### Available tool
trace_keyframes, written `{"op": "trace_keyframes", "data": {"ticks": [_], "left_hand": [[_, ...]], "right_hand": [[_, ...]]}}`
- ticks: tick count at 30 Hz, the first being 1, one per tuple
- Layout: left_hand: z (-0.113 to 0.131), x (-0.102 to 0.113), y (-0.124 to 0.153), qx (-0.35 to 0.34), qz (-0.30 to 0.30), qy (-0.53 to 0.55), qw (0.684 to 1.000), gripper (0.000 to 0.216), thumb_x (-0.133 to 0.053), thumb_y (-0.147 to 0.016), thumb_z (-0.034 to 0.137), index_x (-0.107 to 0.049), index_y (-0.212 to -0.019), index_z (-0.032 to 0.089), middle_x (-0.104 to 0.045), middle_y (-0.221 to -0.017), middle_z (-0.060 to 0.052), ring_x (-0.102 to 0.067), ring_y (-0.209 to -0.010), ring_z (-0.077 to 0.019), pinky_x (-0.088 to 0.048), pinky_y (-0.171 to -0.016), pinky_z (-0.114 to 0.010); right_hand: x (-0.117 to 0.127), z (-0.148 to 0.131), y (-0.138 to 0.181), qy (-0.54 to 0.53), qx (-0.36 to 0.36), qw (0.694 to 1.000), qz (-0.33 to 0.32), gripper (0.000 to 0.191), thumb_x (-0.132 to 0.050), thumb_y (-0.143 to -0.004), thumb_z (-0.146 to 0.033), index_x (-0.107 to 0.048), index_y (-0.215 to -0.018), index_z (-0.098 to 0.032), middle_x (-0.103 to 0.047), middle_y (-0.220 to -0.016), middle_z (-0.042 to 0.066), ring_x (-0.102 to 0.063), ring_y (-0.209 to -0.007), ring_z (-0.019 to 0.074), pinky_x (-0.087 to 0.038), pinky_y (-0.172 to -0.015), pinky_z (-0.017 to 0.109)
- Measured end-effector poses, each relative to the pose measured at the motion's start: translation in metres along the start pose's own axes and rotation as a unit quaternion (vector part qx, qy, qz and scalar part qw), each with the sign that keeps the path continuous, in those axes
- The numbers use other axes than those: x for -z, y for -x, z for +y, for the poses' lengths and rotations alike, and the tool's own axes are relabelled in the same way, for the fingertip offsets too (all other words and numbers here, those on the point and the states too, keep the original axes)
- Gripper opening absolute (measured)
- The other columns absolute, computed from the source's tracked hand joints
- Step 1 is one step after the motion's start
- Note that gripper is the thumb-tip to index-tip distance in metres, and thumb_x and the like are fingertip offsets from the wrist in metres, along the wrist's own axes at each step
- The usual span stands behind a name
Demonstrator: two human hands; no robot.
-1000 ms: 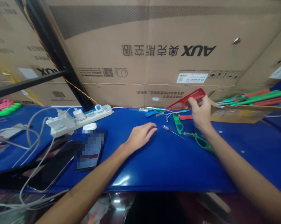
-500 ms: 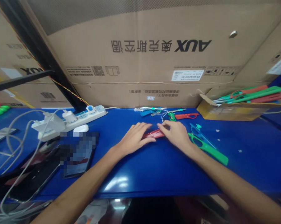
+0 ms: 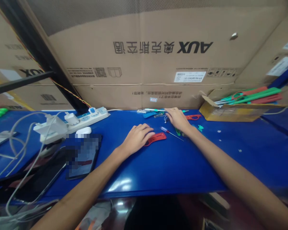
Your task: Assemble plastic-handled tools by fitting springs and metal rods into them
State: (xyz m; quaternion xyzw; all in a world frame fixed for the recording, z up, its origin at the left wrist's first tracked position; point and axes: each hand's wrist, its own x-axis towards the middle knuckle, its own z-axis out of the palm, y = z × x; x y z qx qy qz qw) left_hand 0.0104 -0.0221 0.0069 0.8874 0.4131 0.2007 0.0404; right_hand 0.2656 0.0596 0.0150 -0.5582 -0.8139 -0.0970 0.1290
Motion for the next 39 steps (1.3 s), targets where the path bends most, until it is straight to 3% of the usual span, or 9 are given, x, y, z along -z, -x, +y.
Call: {"op": "trace_keyframes", "data": {"ticks": [6,15,17,21,23,25,31,35,39], "left_hand": [[0.000,0.006,0.002,-0.023,0.018,-0.002,1.000,0.041,-0.039,-0.110,0.043,-0.069,-0.123,0.020,-0.069,-0.122,-0.006,-0.058,-0.108,-0.0223,-0.043,-0.088,-0.037],[0.004,0.009,0.000,-0.021,0.051,0.007,0.998,0.038,-0.040,-0.110,0.041,-0.070,-0.117,0.019,-0.069,-0.114,-0.007,-0.056,-0.103,-0.0237,-0.047,-0.091,-0.041],[0.007,0.011,0.001,-0.017,0.089,0.017,0.996,0.036,-0.042,-0.109,0.041,-0.063,-0.129,0.019,-0.064,-0.126,-0.010,-0.056,-0.111,-0.0258,-0.048,-0.097,-0.044],[0.014,0.018,0.002,0.012,0.268,0.005,0.963,0.049,-0.048,-0.106,0.039,-0.040,-0.151,0.021,-0.036,-0.159,-0.018,-0.039,-0.143,-0.0335,-0.038,-0.115,-0.053],[0.018,0.020,0.002,-0.009,0.299,-0.028,0.954,0.050,-0.049,-0.106,0.038,-0.037,-0.152,0.022,-0.034,-0.162,-0.017,-0.031,-0.150,-0.0331,-0.030,-0.121,-0.053],[0.020,0.019,0.001,-0.042,0.266,-0.054,0.961,0.051,-0.047,-0.107,0.039,-0.036,-0.153,0.021,-0.044,-0.157,-0.016,-0.039,-0.147,-0.0310,-0.030,-0.121,-0.050],[0.010,0.009,-0.001,-0.004,0.141,-0.077,0.987,0.047,-0.034,-0.111,0.040,-0.045,-0.148,0.014,-0.071,-0.118,-0.014,-0.067,-0.104,-0.0258,-0.050,-0.090,-0.038],[0.002,0.020,0.001,0.022,0.193,-0.070,0.979,0.040,-0.033,-0.111,0.038,-0.061,-0.134,0.020,-0.070,-0.111,-0.009,-0.066,-0.100,-0.0221,-0.050,-0.086,-0.033],[-0.003,0.034,0.005,0.069,0.264,-0.006,0.962,0.038,-0.037,-0.111,0.039,-0.065,-0.127,0.019,-0.069,-0.108,-0.007,-0.066,-0.100,-0.0192,-0.049,-0.088,-0.029]], "right_hand": [[0.010,-0.002,-0.041,0.055,0.012,0.998,-0.038,0.026,-0.051,-0.100,-0.021,-0.076,-0.102,-0.014,-0.073,-0.112,0.018,-0.059,-0.109,0.0317,-0.040,-0.089,0.040],[0.013,-0.010,-0.016,0.061,0.003,0.998,0.019,0.034,-0.041,-0.106,-0.026,-0.072,-0.112,-0.016,-0.073,-0.111,0.016,-0.060,-0.105,0.0305,-0.042,-0.087,0.042],[0.026,-0.015,-0.008,0.040,0.018,0.996,0.076,0.038,-0.036,-0.107,-0.029,-0.070,-0.117,-0.017,-0.073,-0.111,0.016,-0.060,-0.106,0.0311,-0.043,-0.091,0.045],[0.047,-0.028,0.010,-0.097,0.115,0.973,0.173,0.037,-0.039,-0.107,-0.038,-0.069,-0.113,-0.018,-0.073,-0.104,0.014,-0.063,-0.097,0.0269,-0.049,-0.088,0.042],[0.048,-0.040,0.021,-0.160,0.161,0.960,0.165,0.034,-0.043,-0.106,-0.039,-0.070,-0.111,-0.019,-0.074,-0.105,0.012,-0.066,-0.096,0.0256,-0.052,-0.089,0.041],[0.042,-0.054,0.033,-0.212,0.180,0.948,0.155,0.031,-0.045,-0.106,-0.037,-0.070,-0.111,-0.019,-0.075,-0.108,0.012,-0.068,-0.099,0.0255,-0.053,-0.091,0.041],[0.030,-0.068,0.052,-0.332,0.153,0.922,0.128,0.030,-0.051,-0.104,-0.037,-0.065,-0.127,-0.024,-0.074,-0.120,0.009,-0.069,-0.111,0.0235,-0.053,-0.100,0.042],[0.035,-0.050,0.052,-0.418,0.060,0.902,0.088,0.052,-0.049,-0.104,-0.044,-0.043,-0.152,-0.026,-0.071,-0.129,0.009,-0.069,-0.111,0.0241,-0.052,-0.103,0.047],[0.029,-0.044,0.053,-0.434,0.037,0.900,-0.005,0.046,-0.038,-0.107,-0.045,-0.052,-0.146,-0.024,-0.074,-0.114,0.008,-0.072,-0.091,0.0208,-0.056,-0.092,0.043]]}}
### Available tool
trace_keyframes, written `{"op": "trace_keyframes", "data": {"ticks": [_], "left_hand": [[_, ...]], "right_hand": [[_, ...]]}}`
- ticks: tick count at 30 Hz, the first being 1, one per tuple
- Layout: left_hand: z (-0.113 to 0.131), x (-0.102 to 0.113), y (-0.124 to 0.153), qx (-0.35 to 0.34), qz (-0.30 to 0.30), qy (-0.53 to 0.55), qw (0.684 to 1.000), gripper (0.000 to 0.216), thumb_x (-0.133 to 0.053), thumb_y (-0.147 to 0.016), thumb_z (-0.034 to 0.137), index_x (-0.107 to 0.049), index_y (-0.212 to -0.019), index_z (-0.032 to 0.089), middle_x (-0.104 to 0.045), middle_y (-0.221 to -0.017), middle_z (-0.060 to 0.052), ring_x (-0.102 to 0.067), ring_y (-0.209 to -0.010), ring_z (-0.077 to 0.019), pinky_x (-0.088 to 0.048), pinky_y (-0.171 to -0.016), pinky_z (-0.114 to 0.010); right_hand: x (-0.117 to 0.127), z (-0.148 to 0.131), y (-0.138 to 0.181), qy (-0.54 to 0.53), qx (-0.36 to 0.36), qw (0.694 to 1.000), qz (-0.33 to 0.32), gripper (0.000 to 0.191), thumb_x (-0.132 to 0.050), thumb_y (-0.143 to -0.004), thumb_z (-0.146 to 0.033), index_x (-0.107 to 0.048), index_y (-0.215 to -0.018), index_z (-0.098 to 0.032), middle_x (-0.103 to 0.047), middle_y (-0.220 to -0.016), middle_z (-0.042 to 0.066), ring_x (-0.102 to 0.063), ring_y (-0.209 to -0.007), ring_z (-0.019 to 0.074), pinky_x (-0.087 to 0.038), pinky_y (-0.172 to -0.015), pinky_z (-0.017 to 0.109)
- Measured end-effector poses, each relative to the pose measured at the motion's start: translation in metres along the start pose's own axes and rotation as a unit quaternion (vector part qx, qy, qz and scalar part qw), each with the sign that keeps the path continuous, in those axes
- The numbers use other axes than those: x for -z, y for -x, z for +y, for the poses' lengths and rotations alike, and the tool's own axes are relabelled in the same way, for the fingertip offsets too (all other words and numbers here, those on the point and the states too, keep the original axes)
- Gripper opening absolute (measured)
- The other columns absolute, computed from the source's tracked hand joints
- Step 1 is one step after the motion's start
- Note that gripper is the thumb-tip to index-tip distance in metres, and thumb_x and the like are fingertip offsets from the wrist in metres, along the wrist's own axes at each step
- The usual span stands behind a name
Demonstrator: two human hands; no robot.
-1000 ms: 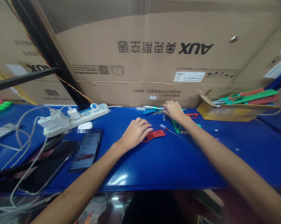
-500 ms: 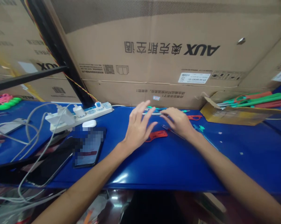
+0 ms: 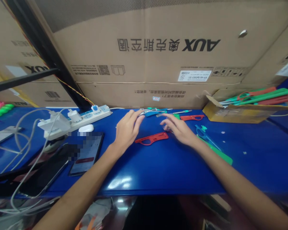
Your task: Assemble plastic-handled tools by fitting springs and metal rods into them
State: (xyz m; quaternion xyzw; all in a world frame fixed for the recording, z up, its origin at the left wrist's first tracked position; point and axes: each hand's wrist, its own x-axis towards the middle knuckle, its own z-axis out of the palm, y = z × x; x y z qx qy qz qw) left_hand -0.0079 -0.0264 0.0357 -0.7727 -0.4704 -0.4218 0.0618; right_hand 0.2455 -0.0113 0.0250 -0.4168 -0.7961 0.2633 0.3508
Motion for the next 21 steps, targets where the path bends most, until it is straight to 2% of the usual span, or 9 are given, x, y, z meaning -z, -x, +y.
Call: {"op": "trace_keyframes", "data": {"ticks": [3,6,8,10,13,15,17,19,21], "left_hand": [[-0.004,0.003,-0.001,0.033,0.009,0.011,0.999,0.037,-0.037,-0.111,0.038,-0.068,-0.118,0.020,-0.068,-0.101,-0.004,-0.066,-0.096,-0.0175,-0.049,-0.085,-0.027],[-0.007,0.001,0.000,0.025,-0.018,0.016,0.999,0.035,-0.039,-0.110,0.039,-0.069,-0.116,0.021,-0.068,-0.103,-0.004,-0.066,-0.098,-0.0169,-0.049,-0.085,-0.026],[-0.009,-0.003,0.001,0.008,-0.044,0.018,0.999,0.035,-0.040,-0.110,0.040,-0.069,-0.116,0.022,-0.070,-0.107,-0.004,-0.067,-0.101,-0.0172,-0.049,-0.086,-0.026],[-0.011,-0.006,0.003,-0.002,-0.068,0.017,0.998,0.035,-0.041,-0.110,0.041,-0.069,-0.117,0.022,-0.072,-0.110,-0.004,-0.068,-0.103,-0.0181,-0.050,-0.086,-0.026],[-0.012,-0.010,0.006,-0.006,-0.103,0.028,0.994,0.036,-0.045,-0.108,0.046,-0.073,-0.111,0.024,-0.076,-0.109,-0.001,-0.071,-0.103,-0.0189,-0.051,-0.083,-0.027],[-0.010,-0.012,0.007,-0.010,-0.121,0.035,0.992,0.036,-0.046,-0.107,0.048,-0.075,-0.109,0.026,-0.077,-0.106,0.000,-0.072,-0.098,-0.0185,-0.052,-0.076,-0.026],[-0.009,-0.013,0.008,-0.014,-0.134,0.038,0.990,0.036,-0.047,-0.106,0.049,-0.075,-0.109,0.026,-0.077,-0.103,-0.001,-0.073,-0.092,-0.0176,-0.051,-0.072,-0.025],[-0.008,-0.014,0.009,-0.014,-0.146,0.040,0.988,0.034,-0.048,-0.106,0.048,-0.074,-0.109,0.025,-0.076,-0.102,-0.001,-0.073,-0.089,-0.0171,-0.051,-0.071,-0.025],[-0.009,-0.015,0.009,-0.015,-0.157,0.043,0.986,0.033,-0.049,-0.106,0.046,-0.073,-0.108,0.024,-0.076,-0.102,-0.002,-0.072,-0.088,-0.0170,-0.052,-0.073,-0.025]], "right_hand": [[-0.009,0.000,0.003,0.077,0.063,0.989,-0.109,0.040,-0.053,-0.102,-0.047,-0.064,-0.136,-0.029,-0.070,-0.124,0.008,-0.067,-0.112,0.0245,-0.052,-0.101,0.045],[-0.008,-0.004,0.005,0.131,0.088,0.973,-0.167,0.034,-0.059,-0.099,-0.047,-0.073,-0.123,-0.028,-0.069,-0.123,0.008,-0.065,-0.115,0.0261,-0.051,-0.101,0.045],[0.003,-0.004,0.004,0.133,0.071,0.974,-0.170,0.035,-0.062,-0.096,-0.049,-0.074,-0.121,-0.027,-0.072,-0.117,0.008,-0.067,-0.107,0.0251,-0.053,-0.095,0.042],[0.017,-0.002,0.002,0.131,0.035,0.979,-0.153,0.034,-0.066,-0.093,-0.053,-0.077,-0.108,-0.025,-0.075,-0.102,0.006,-0.069,-0.092,0.0233,-0.054,-0.085,0.039],[0.031,0.005,-0.002,0.110,-0.060,0.991,-0.037,0.042,-0.058,-0.095,-0.059,-0.072,-0.083,-0.022,-0.070,-0.071,0.003,-0.065,-0.067,0.0200,-0.051,-0.066,0.035],[0.029,0.008,-0.004,0.046,-0.092,0.992,0.069,0.042,-0.052,-0.097,-0.060,-0.067,-0.090,-0.022,-0.070,-0.075,0.004,-0.065,-0.070,0.0202,-0.051,-0.061,0.033],[0.020,0.008,-0.005,-0.025,-0.073,0.992,0.095,0.038,-0.054,-0.096,-0.056,-0.064,-0.110,-0.022,-0.073,-0.102,0.009,-0.069,-0.089,0.0220,-0.056,-0.069,0.035],[0.008,0.006,-0.004,-0.063,-0.046,0.996,0.031,0.047,-0.064,-0.091,-0.051,-0.058,-0.128,-0.024,-0.069,-0.122,0.011,-0.068,-0.103,0.0227,-0.057,-0.082,0.039],[0.000,0.005,-0.004,-0.092,-0.049,0.993,-0.051,0.058,-0.069,-0.087,-0.047,-0.052,-0.138,-0.024,-0.071,-0.115,0.009,-0.069,-0.099,0.0214,-0.056,-0.088,0.041]]}}
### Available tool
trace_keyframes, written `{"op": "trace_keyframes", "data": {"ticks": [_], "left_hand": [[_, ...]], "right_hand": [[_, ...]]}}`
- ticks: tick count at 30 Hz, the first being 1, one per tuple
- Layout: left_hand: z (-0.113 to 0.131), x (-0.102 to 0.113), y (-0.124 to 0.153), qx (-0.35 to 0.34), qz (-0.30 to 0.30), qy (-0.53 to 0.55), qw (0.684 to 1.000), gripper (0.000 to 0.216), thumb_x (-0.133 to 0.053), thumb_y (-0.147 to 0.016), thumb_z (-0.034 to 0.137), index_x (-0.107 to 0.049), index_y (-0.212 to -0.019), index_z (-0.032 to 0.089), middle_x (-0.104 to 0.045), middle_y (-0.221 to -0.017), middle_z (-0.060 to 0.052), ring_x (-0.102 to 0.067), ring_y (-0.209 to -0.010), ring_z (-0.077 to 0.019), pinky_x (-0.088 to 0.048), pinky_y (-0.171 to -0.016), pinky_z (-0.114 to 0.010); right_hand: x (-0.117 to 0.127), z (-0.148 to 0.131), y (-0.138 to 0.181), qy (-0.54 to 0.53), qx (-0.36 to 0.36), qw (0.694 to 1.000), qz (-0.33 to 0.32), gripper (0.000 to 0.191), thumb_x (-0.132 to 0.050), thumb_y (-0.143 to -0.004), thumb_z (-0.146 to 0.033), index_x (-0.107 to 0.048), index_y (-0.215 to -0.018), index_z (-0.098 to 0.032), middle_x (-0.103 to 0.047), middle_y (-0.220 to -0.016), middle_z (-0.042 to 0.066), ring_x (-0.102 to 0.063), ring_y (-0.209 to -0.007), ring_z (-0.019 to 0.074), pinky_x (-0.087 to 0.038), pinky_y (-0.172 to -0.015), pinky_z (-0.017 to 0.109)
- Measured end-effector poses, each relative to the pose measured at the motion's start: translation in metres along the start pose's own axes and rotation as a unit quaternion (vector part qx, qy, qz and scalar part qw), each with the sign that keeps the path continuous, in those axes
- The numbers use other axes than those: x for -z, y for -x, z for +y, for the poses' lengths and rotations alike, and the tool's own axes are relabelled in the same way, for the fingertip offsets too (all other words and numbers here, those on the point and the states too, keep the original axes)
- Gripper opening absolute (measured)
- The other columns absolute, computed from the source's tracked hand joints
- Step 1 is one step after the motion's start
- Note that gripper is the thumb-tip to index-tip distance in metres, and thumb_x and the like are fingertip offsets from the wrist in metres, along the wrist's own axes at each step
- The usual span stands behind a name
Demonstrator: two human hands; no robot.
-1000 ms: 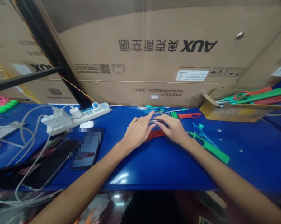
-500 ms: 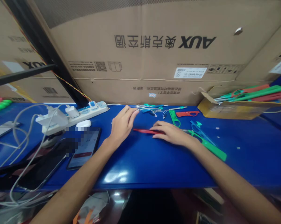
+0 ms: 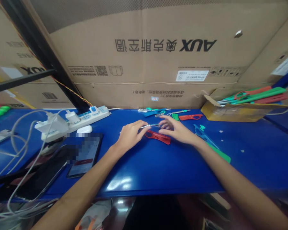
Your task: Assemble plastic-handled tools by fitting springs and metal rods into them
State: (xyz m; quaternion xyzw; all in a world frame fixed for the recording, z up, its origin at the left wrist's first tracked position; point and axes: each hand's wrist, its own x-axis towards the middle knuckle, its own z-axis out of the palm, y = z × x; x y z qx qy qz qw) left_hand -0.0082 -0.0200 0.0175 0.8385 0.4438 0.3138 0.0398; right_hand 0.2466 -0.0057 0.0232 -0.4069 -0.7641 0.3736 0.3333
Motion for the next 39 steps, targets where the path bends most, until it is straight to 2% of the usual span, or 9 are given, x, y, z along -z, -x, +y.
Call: {"op": "trace_keyframes", "data": {"ticks": [5,11,15,17,22,25,31,35,39], "left_hand": [[-0.008,0.004,-0.001,-0.012,-0.015,0.007,1.000,0.029,-0.050,-0.106,0.045,-0.070,-0.111,0.025,-0.076,-0.105,-0.001,-0.072,-0.089,-0.0173,-0.053,-0.078,-0.027],[-0.014,0.008,-0.001,-0.020,0.013,-0.003,1.000,0.027,-0.050,-0.106,0.041,-0.068,-0.118,0.024,-0.075,-0.113,-0.002,-0.072,-0.100,-0.0185,-0.054,-0.085,-0.028],[-0.015,0.008,-0.001,-0.015,0.023,-0.003,1.000,0.026,-0.048,-0.107,0.037,-0.067,-0.120,0.024,-0.074,-0.114,-0.003,-0.071,-0.104,-0.0189,-0.053,-0.088,-0.029],[-0.014,0.008,-0.001,-0.019,0.021,-0.001,1.000,0.026,-0.048,-0.107,0.037,-0.067,-0.120,0.023,-0.073,-0.112,-0.003,-0.070,-0.103,-0.0185,-0.053,-0.088,-0.029],[-0.009,0.006,0.000,-0.035,0.017,0.023,0.999,0.027,-0.048,-0.107,0.036,-0.067,-0.120,0.022,-0.072,-0.108,-0.003,-0.070,-0.097,-0.0165,-0.051,-0.085,-0.026],[-0.007,0.004,0.001,-0.038,0.033,0.046,0.998,0.026,-0.049,-0.107,0.035,-0.067,-0.121,0.021,-0.072,-0.106,-0.003,-0.069,-0.095,-0.0156,-0.050,-0.083,-0.025],[-0.008,0.005,0.000,-0.026,0.049,0.043,0.998,0.026,-0.050,-0.107,0.036,-0.067,-0.120,0.022,-0.072,-0.107,-0.003,-0.069,-0.094,-0.0163,-0.050,-0.083,-0.025],[-0.011,0.012,-0.001,-0.015,0.051,0.029,0.998,0.027,-0.049,-0.106,0.036,-0.068,-0.119,0.022,-0.073,-0.112,-0.004,-0.070,-0.100,-0.0176,-0.050,-0.086,-0.027],[-0.019,0.019,-0.002,-0.011,-0.023,0.030,0.999,0.028,-0.050,-0.105,0.038,-0.070,-0.117,0.021,-0.076,-0.111,-0.003,-0.071,-0.097,-0.0181,-0.051,-0.085,-0.027]], "right_hand": [[-0.002,0.000,0.001,0.037,-0.018,0.999,-0.028,0.040,-0.067,-0.088,-0.051,-0.067,-0.113,-0.020,-0.068,-0.092,0.003,-0.063,-0.081,0.0182,-0.053,-0.078,0.037],[-0.014,-0.001,0.009,0.210,-0.057,0.976,-0.011,0.080,-0.079,-0.072,-0.068,-0.054,-0.132,-0.021,-0.066,-0.097,0.005,-0.064,-0.080,0.0230,-0.050,-0.068,0.036],[-0.011,0.000,0.011,0.266,0.019,0.960,-0.087,0.041,-0.067,-0.090,-0.057,-0.064,-0.108,-0.021,-0.068,-0.104,0.009,-0.065,-0.091,0.0255,-0.051,-0.076,0.038],[-0.001,0.003,0.009,0.271,0.053,0.955,-0.112,0.034,-0.065,-0.093,-0.053,-0.067,-0.104,-0.021,-0.069,-0.104,0.009,-0.065,-0.095,0.0252,-0.052,-0.081,0.038],[0.014,0.008,0.005,0.276,0.028,0.961,0.015,0.061,-0.072,-0.088,-0.054,-0.057,-0.138,-0.022,-0.071,-0.112,0.009,-0.066,-0.084,0.0236,-0.054,-0.079,0.041],[0.004,0.006,0.002,0.207,0.045,0.976,0.054,0.061,-0.070,-0.091,-0.048,-0.052,-0.144,-0.026,-0.071,-0.120,0.007,-0.062,-0.073,0.0183,-0.054,-0.075,0.038],[-0.017,-0.001,0.000,0.169,0.064,0.981,0.075,0.022,-0.066,-0.094,-0.036,-0.063,-0.111,-0.022,-0.072,-0.094,0.004,-0.064,-0.075,0.0188,-0.050,-0.072,0.033],[-0.016,-0.005,0.000,0.136,0.073,0.984,0.088,0.018,-0.068,-0.092,-0.034,-0.062,-0.104,-0.022,-0.072,-0.092,0.003,-0.063,-0.074,0.0174,-0.048,-0.070,0.031],[-0.011,-0.007,0.000,0.099,0.053,0.991,0.072,0.019,-0.069,-0.090,-0.040,-0.065,-0.093,-0.022,-0.074,-0.087,0.003,-0.065,-0.075,0.0183,-0.048,-0.069,0.031]]}}
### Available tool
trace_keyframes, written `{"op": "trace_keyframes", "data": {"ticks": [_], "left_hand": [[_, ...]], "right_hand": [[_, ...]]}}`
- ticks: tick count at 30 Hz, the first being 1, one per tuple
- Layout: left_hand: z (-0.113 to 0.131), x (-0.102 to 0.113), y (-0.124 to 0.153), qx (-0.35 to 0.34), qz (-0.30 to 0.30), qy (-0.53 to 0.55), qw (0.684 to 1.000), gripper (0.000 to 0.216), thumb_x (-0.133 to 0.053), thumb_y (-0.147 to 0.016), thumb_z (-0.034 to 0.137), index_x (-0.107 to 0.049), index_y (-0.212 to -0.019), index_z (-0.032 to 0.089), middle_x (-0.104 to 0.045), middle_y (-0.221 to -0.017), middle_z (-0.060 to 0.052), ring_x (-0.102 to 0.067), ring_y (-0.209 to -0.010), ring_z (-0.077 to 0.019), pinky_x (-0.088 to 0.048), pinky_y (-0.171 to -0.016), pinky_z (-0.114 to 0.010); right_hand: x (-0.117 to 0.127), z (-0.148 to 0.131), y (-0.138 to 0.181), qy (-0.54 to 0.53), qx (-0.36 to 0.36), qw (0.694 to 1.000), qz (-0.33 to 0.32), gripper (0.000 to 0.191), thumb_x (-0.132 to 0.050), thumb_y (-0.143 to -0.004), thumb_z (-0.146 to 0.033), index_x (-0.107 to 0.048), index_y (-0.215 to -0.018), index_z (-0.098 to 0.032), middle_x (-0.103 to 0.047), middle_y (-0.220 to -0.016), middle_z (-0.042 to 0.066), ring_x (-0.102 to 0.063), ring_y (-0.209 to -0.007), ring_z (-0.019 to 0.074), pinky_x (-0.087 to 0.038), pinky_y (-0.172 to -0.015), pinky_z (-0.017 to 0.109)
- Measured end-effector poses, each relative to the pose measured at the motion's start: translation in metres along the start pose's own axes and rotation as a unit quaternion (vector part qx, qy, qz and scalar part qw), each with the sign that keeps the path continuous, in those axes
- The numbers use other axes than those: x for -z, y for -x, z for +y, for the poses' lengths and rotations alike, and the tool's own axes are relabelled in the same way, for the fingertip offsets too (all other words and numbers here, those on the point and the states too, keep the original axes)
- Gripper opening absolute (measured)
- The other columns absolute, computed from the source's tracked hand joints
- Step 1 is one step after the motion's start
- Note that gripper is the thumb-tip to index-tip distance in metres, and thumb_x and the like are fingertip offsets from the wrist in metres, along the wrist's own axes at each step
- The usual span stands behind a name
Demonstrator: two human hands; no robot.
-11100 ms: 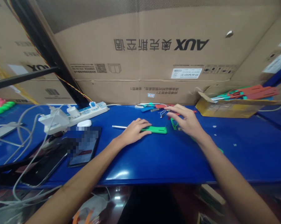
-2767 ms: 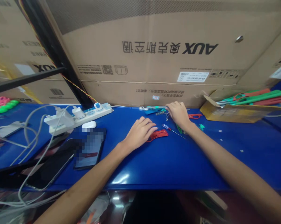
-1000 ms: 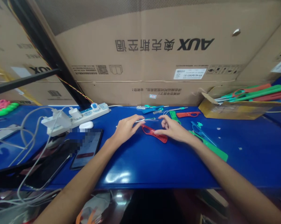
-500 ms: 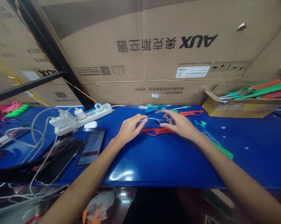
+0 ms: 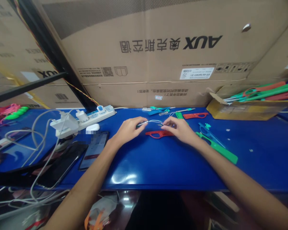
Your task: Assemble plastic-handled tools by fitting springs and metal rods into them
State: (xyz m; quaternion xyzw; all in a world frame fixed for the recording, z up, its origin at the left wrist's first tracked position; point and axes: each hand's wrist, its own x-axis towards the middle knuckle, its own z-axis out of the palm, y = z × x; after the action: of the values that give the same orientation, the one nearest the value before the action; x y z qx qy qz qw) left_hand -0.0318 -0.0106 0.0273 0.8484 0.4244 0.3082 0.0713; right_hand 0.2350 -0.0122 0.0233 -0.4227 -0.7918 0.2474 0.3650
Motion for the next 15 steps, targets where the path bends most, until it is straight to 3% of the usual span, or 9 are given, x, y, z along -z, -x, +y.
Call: {"op": "trace_keyframes", "data": {"ticks": [4,15], "left_hand": [[-0.0084,0.0024,0.0008,-0.023,-0.083,-0.031,0.996,0.030,-0.049,-0.106,0.040,-0.072,-0.116,0.022,-0.075,-0.110,-0.003,-0.070,-0.097,-0.0194,-0.051,-0.082,-0.029],[-0.0104,0.0064,0.0019,-0.047,-0.175,-0.013,0.983,0.027,-0.057,-0.103,0.041,-0.075,-0.119,0.029,-0.072,-0.115,-0.002,-0.069,-0.102,-0.0182,-0.048,-0.082,-0.027]], "right_hand": [[0.0057,0.0000,0.0008,-0.003,-0.026,0.997,-0.067,0.022,-0.068,-0.091,-0.044,-0.069,-0.090,-0.021,-0.076,-0.084,0.003,-0.068,-0.076,0.0193,-0.048,-0.070,0.032],[0.0098,0.0029,0.0023,0.088,-0.036,0.985,-0.146,0.017,-0.069,-0.092,-0.040,-0.073,-0.090,-0.023,-0.078,-0.087,0.002,-0.069,-0.078,0.0185,-0.044,-0.069,0.030]]}}
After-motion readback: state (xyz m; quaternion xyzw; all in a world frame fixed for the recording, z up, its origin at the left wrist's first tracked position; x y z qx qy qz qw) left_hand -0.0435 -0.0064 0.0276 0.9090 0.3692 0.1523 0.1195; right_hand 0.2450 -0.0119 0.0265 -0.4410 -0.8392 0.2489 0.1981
